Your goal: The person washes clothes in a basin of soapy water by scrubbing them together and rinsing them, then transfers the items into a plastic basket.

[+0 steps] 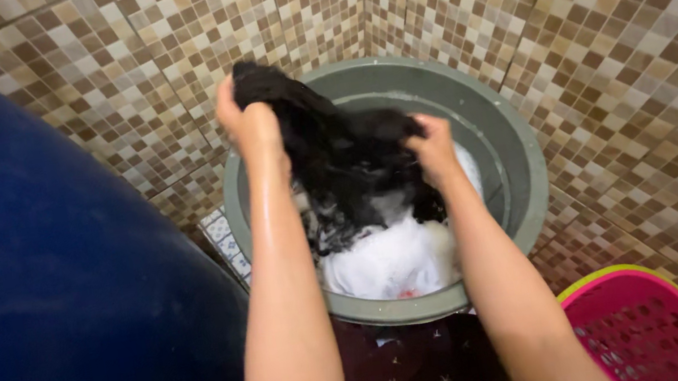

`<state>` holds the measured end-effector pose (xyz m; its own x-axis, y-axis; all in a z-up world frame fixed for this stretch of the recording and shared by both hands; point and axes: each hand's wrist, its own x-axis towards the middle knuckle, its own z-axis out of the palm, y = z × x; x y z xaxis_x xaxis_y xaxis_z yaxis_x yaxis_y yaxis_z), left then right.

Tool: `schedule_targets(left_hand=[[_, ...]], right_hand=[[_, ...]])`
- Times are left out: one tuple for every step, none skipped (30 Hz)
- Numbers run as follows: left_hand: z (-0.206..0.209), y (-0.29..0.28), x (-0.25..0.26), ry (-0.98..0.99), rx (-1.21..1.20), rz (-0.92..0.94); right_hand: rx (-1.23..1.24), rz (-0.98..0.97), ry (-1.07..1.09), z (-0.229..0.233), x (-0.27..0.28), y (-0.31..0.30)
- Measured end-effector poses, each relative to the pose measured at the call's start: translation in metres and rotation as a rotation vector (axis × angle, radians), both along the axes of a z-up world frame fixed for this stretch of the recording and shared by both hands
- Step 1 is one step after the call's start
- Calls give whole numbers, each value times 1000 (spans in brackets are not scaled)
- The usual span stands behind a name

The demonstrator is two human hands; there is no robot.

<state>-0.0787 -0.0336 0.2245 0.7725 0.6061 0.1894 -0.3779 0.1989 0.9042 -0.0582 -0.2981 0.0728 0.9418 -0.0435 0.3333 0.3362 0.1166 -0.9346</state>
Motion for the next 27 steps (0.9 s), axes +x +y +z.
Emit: schedule_targets(left_hand=[[-1,3,-1,-1,-2,-2],[-3,7,-4,103,100,35],[-4,9,-5,207,202,72],[-5,7,-5,207,202,72],[-7,5,-5,156,331,107],[-10,4,-5,105,457,139],[-12,3,-4,108,455,137],[-13,1,-4,174,505,102],[-14,-1,-4,239,556,66],[-14,-3,-4,239,551,65],[-14,-6,-5,396,612,24],[-16,-7,-5,554,672,-15],[-18,-10,-6,555,669,-14],[-22,-13,-8,660,815,-87],[-26,-17,-9,766,961,-162],[-29,-23,-8,808,1162,-294],[-33,-30,-8,845,1362,-430],[-41,-33,-12,670,1337,-569],[-49,-37,-15,492,1303,-701],[-52,-43,-13,494,1304,-698],[-55,-49,-10,414,1202,-863],[-57,-53,-9,325,1093,-1019],[-57,-52,-8,326,1093,-1018],[-56,-50,-7,442,1159,-736],[-55,-49,-5,543,1207,-445],[-55,-45,-3,545,1204,-444],[-55,-38,3,420,1145,-377]], right_hand=[[-2,-2,-1,5,-2,-4],[157,-21,-34,8,-5,-10],[317,-40,-66,11,-7,-14],[317,-40,-66,13,-7,-16],[300,-88,-113,15,-5,-19],[281,-137,-157,14,-4,-22],[279,-138,-155,12,-4,-22],[331,-118,-143,10,-3,-23],[383,-98,-132,7,-1,-26],[379,-98,-133,4,1,-31],[450,-16,-124,-2,3,-36],[524,69,-114,-10,7,-40],[521,71,-114,-18,15,-42],[557,-88,-54,-25,23,-42],[589,-248,5,-29,26,-42],[590,-247,4,-28,25,-41],[615,-114,78,-24,19,-39],[637,20,152,-15,11,-35],[636,22,152,-2,1,-31],[487,201,134,10,-8,-26],[335,376,112,21,-16,-20],[335,377,112,29,-22,-13],[298,347,126,34,-25,-8],[260,320,138,36,-25,-5],[258,323,136,37,-22,-5],[210,242,78,34,-18,-7],[161,160,20,29,-14,-9]])
